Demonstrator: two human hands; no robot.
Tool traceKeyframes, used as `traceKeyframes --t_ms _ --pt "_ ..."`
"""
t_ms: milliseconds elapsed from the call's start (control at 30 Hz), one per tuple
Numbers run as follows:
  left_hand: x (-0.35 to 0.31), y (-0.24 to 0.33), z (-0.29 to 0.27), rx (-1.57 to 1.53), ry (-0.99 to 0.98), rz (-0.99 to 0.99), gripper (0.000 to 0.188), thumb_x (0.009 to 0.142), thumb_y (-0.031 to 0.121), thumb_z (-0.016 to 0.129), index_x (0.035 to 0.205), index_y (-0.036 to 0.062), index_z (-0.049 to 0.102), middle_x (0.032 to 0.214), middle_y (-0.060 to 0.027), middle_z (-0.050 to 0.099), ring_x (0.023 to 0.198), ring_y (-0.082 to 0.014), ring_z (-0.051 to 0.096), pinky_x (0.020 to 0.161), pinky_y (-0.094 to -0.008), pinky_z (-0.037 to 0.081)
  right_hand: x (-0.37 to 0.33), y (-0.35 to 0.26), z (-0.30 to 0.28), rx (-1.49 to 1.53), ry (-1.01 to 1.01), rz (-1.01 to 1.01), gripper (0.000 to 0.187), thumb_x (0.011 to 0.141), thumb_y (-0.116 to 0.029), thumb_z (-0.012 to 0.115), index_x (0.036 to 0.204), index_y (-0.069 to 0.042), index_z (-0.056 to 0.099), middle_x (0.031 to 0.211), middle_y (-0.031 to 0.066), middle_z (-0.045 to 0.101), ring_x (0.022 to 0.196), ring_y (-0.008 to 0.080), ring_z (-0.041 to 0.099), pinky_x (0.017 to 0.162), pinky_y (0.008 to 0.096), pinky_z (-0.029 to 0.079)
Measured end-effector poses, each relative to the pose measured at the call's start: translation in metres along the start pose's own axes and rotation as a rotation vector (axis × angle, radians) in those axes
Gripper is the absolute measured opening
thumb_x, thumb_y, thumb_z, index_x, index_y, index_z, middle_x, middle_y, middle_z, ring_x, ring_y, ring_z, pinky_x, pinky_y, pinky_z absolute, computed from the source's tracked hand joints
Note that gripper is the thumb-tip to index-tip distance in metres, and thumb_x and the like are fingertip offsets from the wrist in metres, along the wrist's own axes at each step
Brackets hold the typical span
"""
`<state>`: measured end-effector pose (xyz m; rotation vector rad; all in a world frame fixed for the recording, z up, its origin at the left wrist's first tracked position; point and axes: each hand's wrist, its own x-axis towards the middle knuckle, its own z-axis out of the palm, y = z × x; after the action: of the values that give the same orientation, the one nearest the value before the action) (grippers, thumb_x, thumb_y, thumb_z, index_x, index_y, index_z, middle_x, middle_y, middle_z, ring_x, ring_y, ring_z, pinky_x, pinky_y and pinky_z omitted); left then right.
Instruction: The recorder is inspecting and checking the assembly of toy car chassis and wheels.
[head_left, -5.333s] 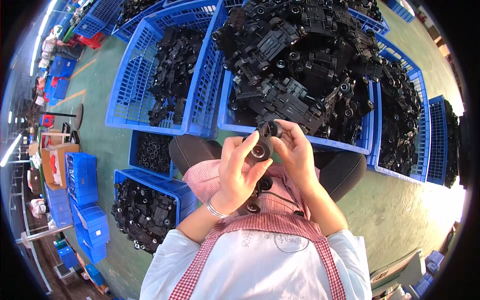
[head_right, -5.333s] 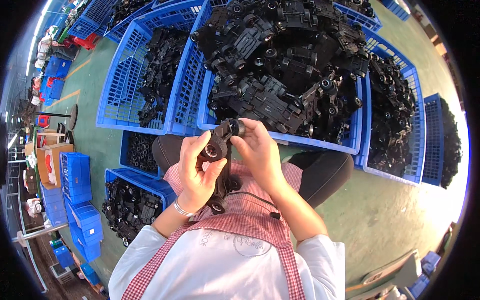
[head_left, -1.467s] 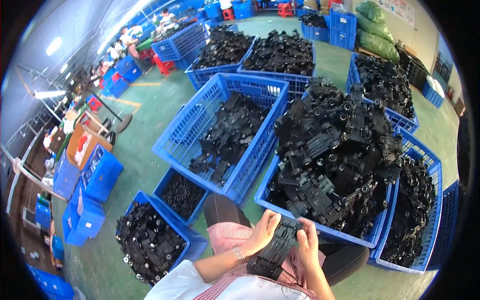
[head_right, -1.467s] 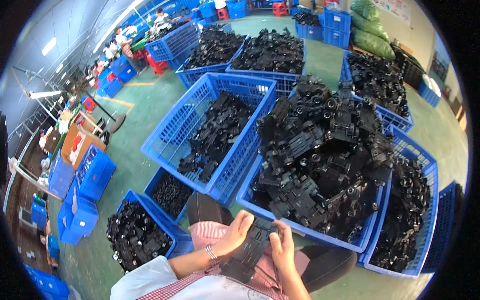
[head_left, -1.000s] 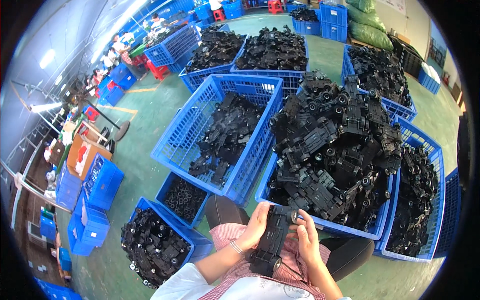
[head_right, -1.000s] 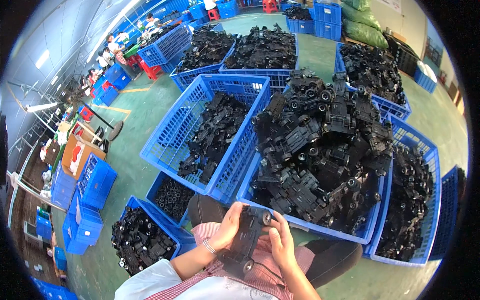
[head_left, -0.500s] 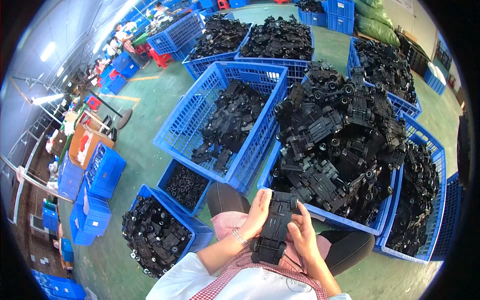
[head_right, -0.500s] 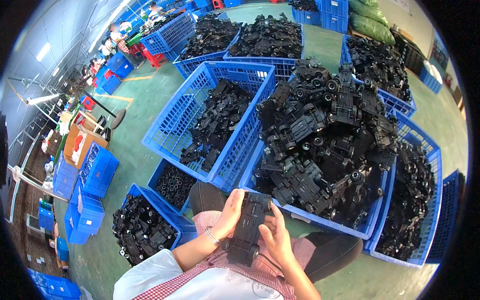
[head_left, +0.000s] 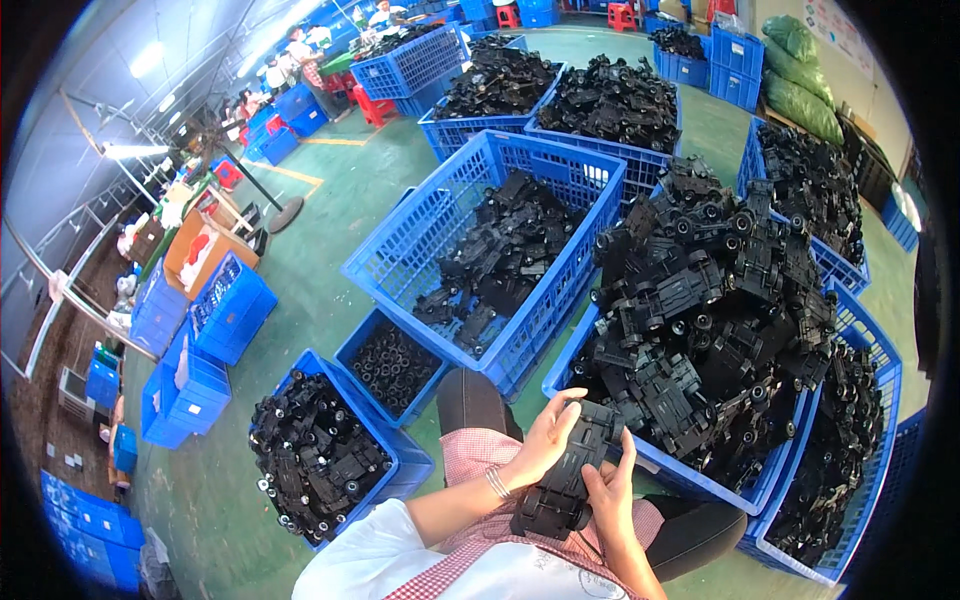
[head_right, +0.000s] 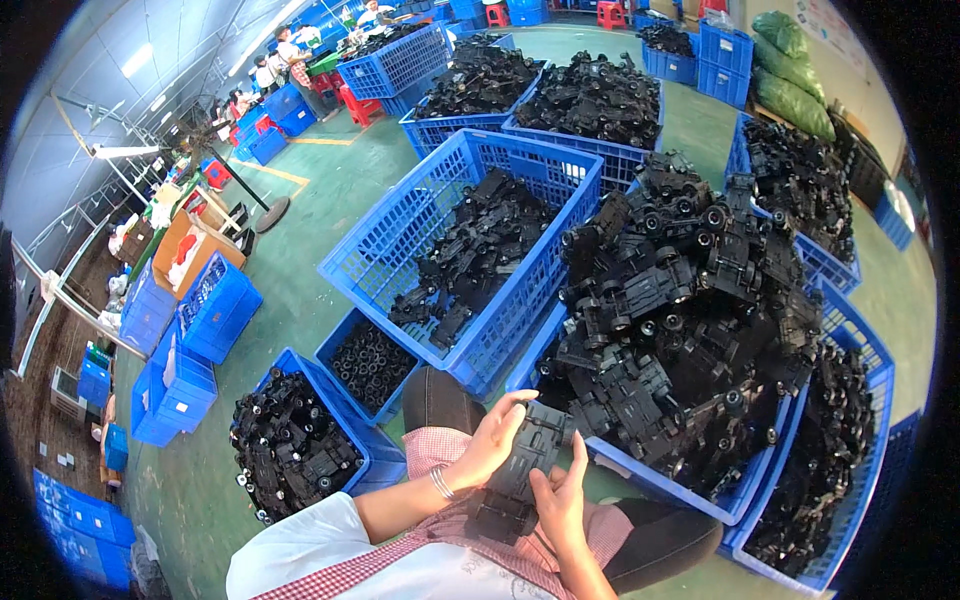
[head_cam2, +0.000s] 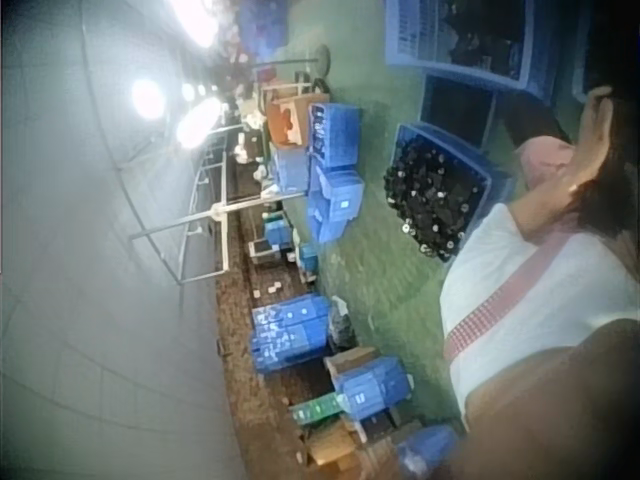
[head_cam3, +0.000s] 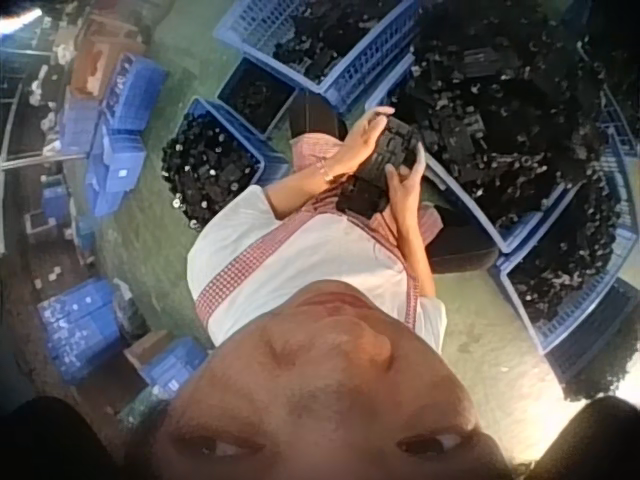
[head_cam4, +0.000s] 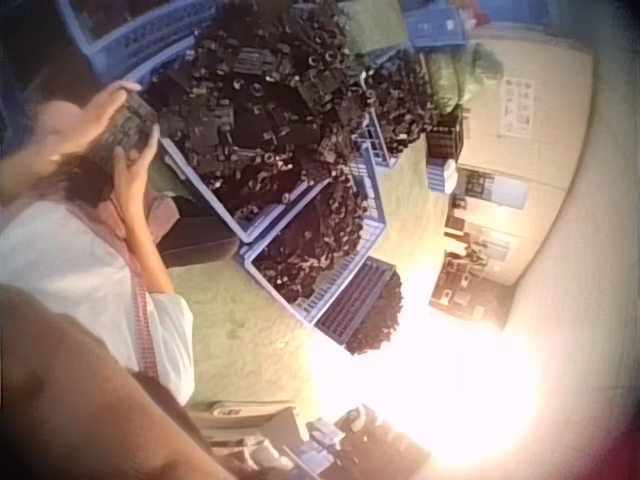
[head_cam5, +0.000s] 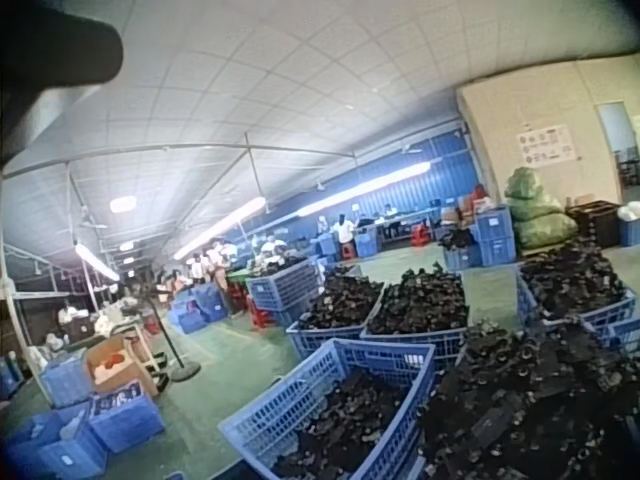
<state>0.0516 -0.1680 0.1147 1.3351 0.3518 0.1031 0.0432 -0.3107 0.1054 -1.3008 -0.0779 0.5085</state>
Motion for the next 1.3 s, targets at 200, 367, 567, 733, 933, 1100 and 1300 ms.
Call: traceKeyframes --t_ms 200,367,567,733,933,1100,1300 --pt "-0.003 -0.014 -0.01 0.185 0.096 0.152 0.032 0.097 0.03 0.038 0.107 0.0033 0.053 0.081 -0.0014 0.051 0.073 -0.0075 0.045 0.067 -0.0213 0.039 0.005 -0.01 -0.011 0.002 -0.148 0.085 0.073 0.082 0.007 0.045 0.141 -0.009 0.006 0.092 0.0144 0.061 0.077 0.0143 0.06 0.068 0.0247 0.049" --pt "-0.001 -0.012 -0.01 0.292 0.093 0.118 0.038 0.096 0.033 0.039 0.12 0.0043 0.048 0.094 -0.0058 0.056 0.086 -0.0131 0.052 0.078 -0.0266 0.042 0.006 0.0 -0.009 0.038 -0.074 0.079 0.073 0.082 0.005 0.047 0.141 -0.009 0.008 0.085 0.0105 0.062 0.065 0.0086 0.057 0.051 0.0178 0.042" --pt "-0.002 -0.016 -0.003 0.233 -0.371 -0.084 0.073 0.091 0.023 0.053 0.144 0.012 0.004 0.122 -0.0136 0.049 0.105 -0.0195 0.051 0.091 -0.0314 0.039 0.009 0.008 -0.018 0.099 0.148 -0.108 0.074 0.083 0.005 0.045 0.142 -0.01 0.002 0.094 0.0141 0.062 0.075 0.0134 0.061 0.063 0.0211 0.047" --pt "-0.007 -0.017 -0.005 0.372 -0.296 0.073 0.074 0.086 0.005 0.049 0.144 0.0168 0.004 0.112 -0.0204 0.056 0.101 -0.0258 0.058 0.084 -0.0317 0.042 0.011 0.02 -0.025 -0.039 0.035 0.017 0.078 0.087 0.0 0.048 0.142 -0.013 -0.006 0.097 0.012 0.059 0.076 0.012 0.057 0.062 0.0201 0.045" --pt "-0.033 -0.024 0.006 0.45 -0.179 0.18 0.075 0.084 -0.001 0.044 0.144 0.017 0.004 0.123 -0.0264 0.048 0.102 -0.0398 0.055 0.085 -0.0373 0.044 0.002 0.038 -0.022 0.094 0.011 -0.043 0.076 0.087 0.0 0.045 0.141 -0.01 -0.007 0.125 0.0208 0.044 0.11 0.0254 0.048 0.095 0.0349 0.037" --pt "-0.034 -0.029 0.009 0.39 -0.234 0.165 0.074 0.085 0.001 0.046 0.144 0.0158 0.004 0.131 -0.0234 0.041 0.114 -0.0359 0.05 0.093 -0.0359 0.04 -0.003 0.038 -0.027 0.211 0.037 -0.042 0.077 0.082 0.008 0.046 0.142 -0.012 0.001 0.127 0.0163 0.041 0.113 0.0239 0.046 0.097 0.0343 0.035" --pt "-0.022 -0.007 0.007 0.258 -0.243 0.076 0.072 0.082 -0.009 0.049 0.142 0.0029 0.01 0.145 -0.013 0.02 0.129 -0.0217 0.031 0.101 -0.0316 0.033 0.004 -0.011 -0.009 0.001 0.085 -0.165 0.075 0.082 0.012 0.04 0.142 -0.011 0.001 0.118 0.0157 0.052 0.11 0.0204 0.049 0.094 0.03 0.036"
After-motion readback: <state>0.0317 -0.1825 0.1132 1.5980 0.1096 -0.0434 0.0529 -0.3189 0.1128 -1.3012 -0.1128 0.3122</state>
